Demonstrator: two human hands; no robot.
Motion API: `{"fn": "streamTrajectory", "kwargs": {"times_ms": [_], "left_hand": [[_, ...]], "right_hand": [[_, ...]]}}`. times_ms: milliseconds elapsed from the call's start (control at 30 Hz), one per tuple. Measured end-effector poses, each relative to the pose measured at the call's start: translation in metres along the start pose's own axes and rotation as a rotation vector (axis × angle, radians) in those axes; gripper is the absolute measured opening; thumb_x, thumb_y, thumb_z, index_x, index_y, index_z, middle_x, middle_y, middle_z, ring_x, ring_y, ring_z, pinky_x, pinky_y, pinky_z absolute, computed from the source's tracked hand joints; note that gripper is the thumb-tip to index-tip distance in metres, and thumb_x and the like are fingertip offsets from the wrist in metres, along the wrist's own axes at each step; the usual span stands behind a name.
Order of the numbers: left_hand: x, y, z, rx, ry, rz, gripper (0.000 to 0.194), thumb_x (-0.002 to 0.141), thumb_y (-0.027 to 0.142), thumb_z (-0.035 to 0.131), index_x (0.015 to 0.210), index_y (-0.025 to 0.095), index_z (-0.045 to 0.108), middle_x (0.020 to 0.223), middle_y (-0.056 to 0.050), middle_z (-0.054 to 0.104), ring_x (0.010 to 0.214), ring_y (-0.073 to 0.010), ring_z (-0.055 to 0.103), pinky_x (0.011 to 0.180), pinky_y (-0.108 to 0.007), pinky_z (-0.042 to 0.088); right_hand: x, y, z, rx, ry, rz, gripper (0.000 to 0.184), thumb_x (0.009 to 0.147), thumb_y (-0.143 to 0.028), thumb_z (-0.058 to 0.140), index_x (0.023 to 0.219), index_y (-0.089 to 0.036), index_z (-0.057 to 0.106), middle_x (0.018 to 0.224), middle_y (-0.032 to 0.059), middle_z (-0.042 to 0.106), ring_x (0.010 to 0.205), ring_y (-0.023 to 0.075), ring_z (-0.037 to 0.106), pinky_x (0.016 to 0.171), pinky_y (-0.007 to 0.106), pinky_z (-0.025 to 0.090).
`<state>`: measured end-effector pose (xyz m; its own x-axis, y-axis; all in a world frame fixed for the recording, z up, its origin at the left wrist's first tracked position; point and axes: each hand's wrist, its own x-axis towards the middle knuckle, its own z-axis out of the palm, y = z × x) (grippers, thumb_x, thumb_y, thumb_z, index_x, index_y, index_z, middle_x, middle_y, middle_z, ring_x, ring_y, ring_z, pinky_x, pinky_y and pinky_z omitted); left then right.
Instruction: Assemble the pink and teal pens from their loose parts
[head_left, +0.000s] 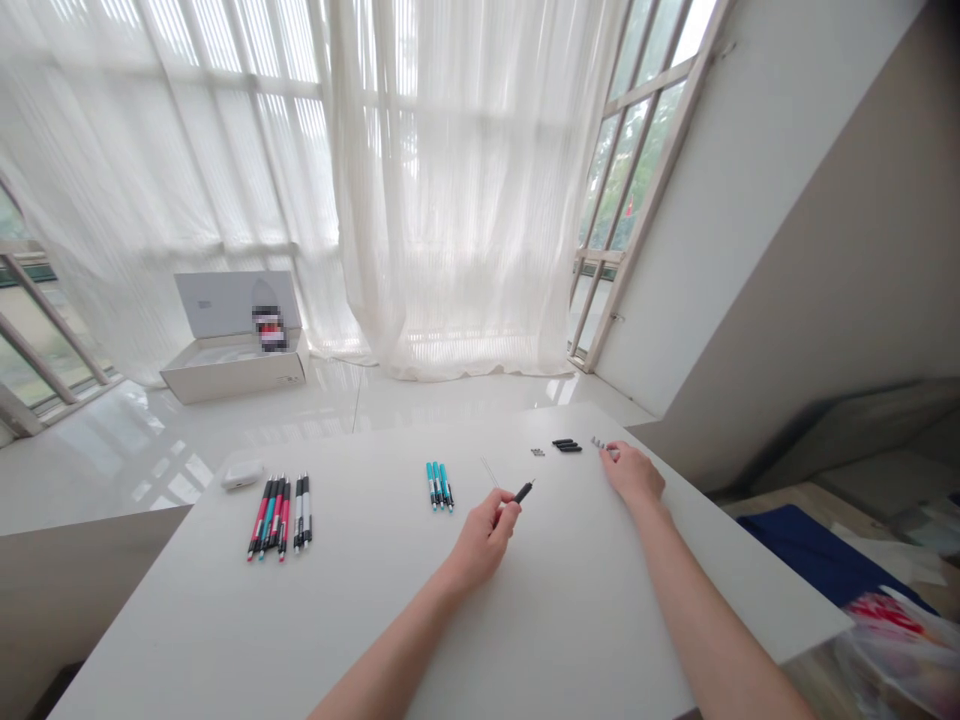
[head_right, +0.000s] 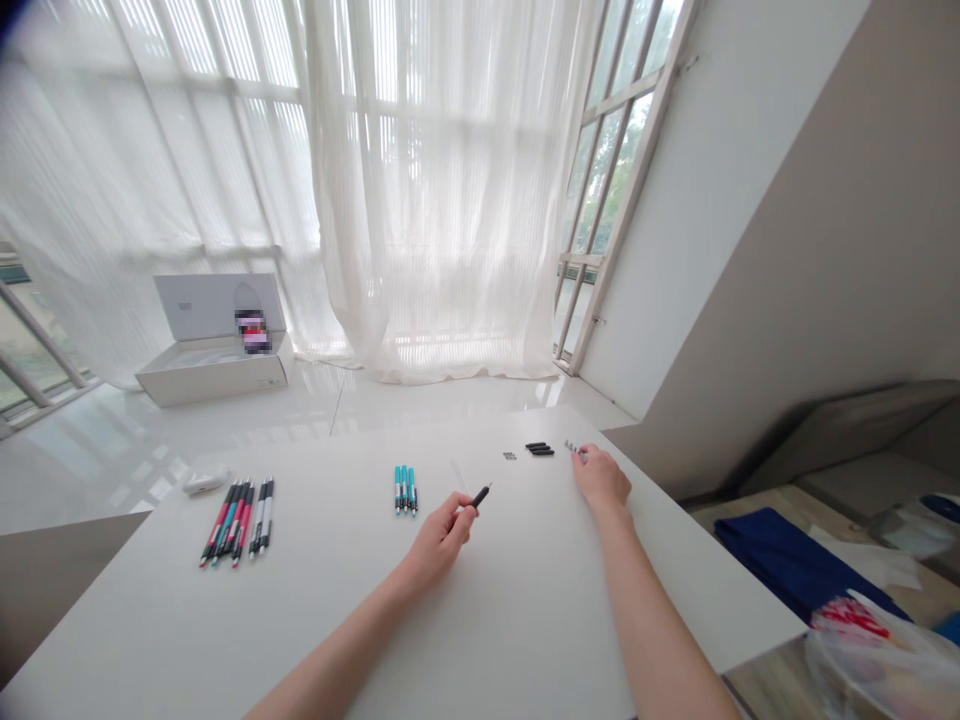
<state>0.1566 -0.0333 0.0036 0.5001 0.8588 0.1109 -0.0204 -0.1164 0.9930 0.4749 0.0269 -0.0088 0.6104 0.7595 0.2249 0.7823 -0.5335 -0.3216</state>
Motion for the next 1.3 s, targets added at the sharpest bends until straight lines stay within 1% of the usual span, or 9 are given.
{"fn": "streamTrajectory", "kwargs": {"times_ms": [167, 333, 367, 433, 533, 667, 900, 1133, 1300], "left_hand": [[0.002, -0.003, -0.001, -0.017, 0.010, -0.010, 0.035, 0.088, 0.053, 0.043, 0.087, 0.019, 0.049, 0.055, 0.009, 0.028, 0.049, -0.0084, 0.022, 0.049, -0.022, 0.017], [0.004, -0.008, -0.001, -0.074, 0.008, -0.033, 0.036, 0.089, 0.055, 0.040, 0.090, 0.019, 0.047, 0.054, 0.010, 0.026, 0.047, -0.0075, 0.020, 0.047, -0.021, 0.015], [0.005, -0.009, -0.001, -0.083, 0.003, -0.043, 0.036, 0.089, 0.055, 0.040, 0.090, 0.020, 0.046, 0.054, 0.010, 0.026, 0.046, -0.0073, 0.020, 0.047, -0.021, 0.015], [0.005, -0.010, 0.000, -0.096, -0.006, -0.059, 0.036, 0.089, 0.055, 0.039, 0.090, 0.020, 0.045, 0.054, 0.010, 0.026, 0.046, -0.0071, 0.019, 0.047, -0.021, 0.015], [0.005, -0.010, 0.000, -0.098, -0.019, -0.071, 0.034, 0.090, 0.054, 0.037, 0.089, 0.020, 0.044, 0.053, 0.010, 0.028, 0.045, -0.0067, 0.020, 0.046, -0.020, 0.016], [0.005, -0.008, 0.000, -0.084, -0.022, -0.080, 0.032, 0.091, 0.052, 0.036, 0.090, 0.020, 0.043, 0.053, 0.010, 0.031, 0.044, -0.0065, 0.021, 0.045, -0.020, 0.017], [0.005, -0.009, 0.000, -0.058, -0.018, -0.085, 0.033, 0.091, 0.052, 0.037, 0.090, 0.020, 0.043, 0.052, 0.011, 0.031, 0.043, -0.0061, 0.022, 0.045, -0.020, 0.017], [0.005, -0.007, 0.000, -0.094, 0.010, -0.088, 0.035, 0.089, 0.054, 0.040, 0.093, 0.019, 0.046, 0.053, 0.011, 0.033, 0.043, -0.0057, 0.022, 0.045, -0.020, 0.017], [0.006, -0.004, -0.002, -0.164, 0.055, -0.082, 0.040, 0.088, 0.055, 0.040, 0.093, 0.018, 0.052, 0.054, 0.009, 0.032, 0.044, -0.0066, 0.025, 0.045, -0.022, 0.019]], "right_hand": [[-0.002, 0.003, -0.001, 0.097, 0.042, 0.017, 0.028, 0.082, -0.036, 0.050, 0.094, -0.022, 0.071, 0.097, 0.0119, 0.070, 0.082, 0.0267, 0.060, 0.058, 0.033, 0.037], [-0.010, -0.015, -0.015, 0.709, 0.069, 0.023, 0.028, 0.071, -0.041, 0.064, 0.080, -0.016, 0.070, 0.080, 0.0096, 0.068, 0.068, 0.0193, 0.054, 0.057, 0.030, 0.038], [-0.016, -0.024, -0.019, 0.891, 0.004, 0.017, 0.032, 0.068, -0.045, 0.067, 0.080, -0.015, 0.069, 0.077, 0.0081, 0.067, 0.061, 0.0165, 0.051, 0.053, 0.028, 0.035], [-0.032, -0.045, -0.027, 1.177, -0.271, -0.066, 0.038, 0.064, -0.049, 0.072, 0.082, -0.015, 0.069, 0.069, 0.0042, 0.062, 0.051, 0.0108, 0.040, 0.046, 0.026, 0.027], [-0.062, -0.076, -0.035, 1.351, -0.628, -0.200, 0.033, 0.061, -0.043, 0.079, 0.077, -0.017, 0.069, 0.063, 0.0003, 0.058, 0.049, 0.0076, 0.034, 0.045, 0.025, 0.021], [-0.086, -0.098, -0.041, 1.411, -0.787, -0.247, 0.029, 0.063, -0.044, 0.078, 0.074, -0.018, 0.069, 0.063, 0.0006, 0.060, 0.048, 0.0070, 0.033, 0.045, 0.025, 0.019], [-0.095, -0.103, -0.043, 1.380, -0.816, -0.280, 0.029, 0.065, -0.044, 0.076, 0.075, -0.018, 0.069, 0.065, 0.0016, 0.062, 0.048, 0.0069, 0.032, 0.045, 0.025, 0.020], [-0.098, -0.104, -0.031, 1.312, -0.825, -0.369, 0.026, 0.069, -0.042, 0.074, 0.077, -0.017, 0.069, 0.049, -0.0059, 0.043, 0.047, 0.0073, 0.031, 0.045, 0.024, 0.021], [-0.104, -0.110, -0.033, 1.316, -0.797, -0.348, 0.028, 0.070, -0.043, 0.072, 0.079, -0.018, 0.068, 0.053, -0.0049, 0.046, 0.049, 0.0078, 0.033, 0.045, 0.024, 0.023]]}}
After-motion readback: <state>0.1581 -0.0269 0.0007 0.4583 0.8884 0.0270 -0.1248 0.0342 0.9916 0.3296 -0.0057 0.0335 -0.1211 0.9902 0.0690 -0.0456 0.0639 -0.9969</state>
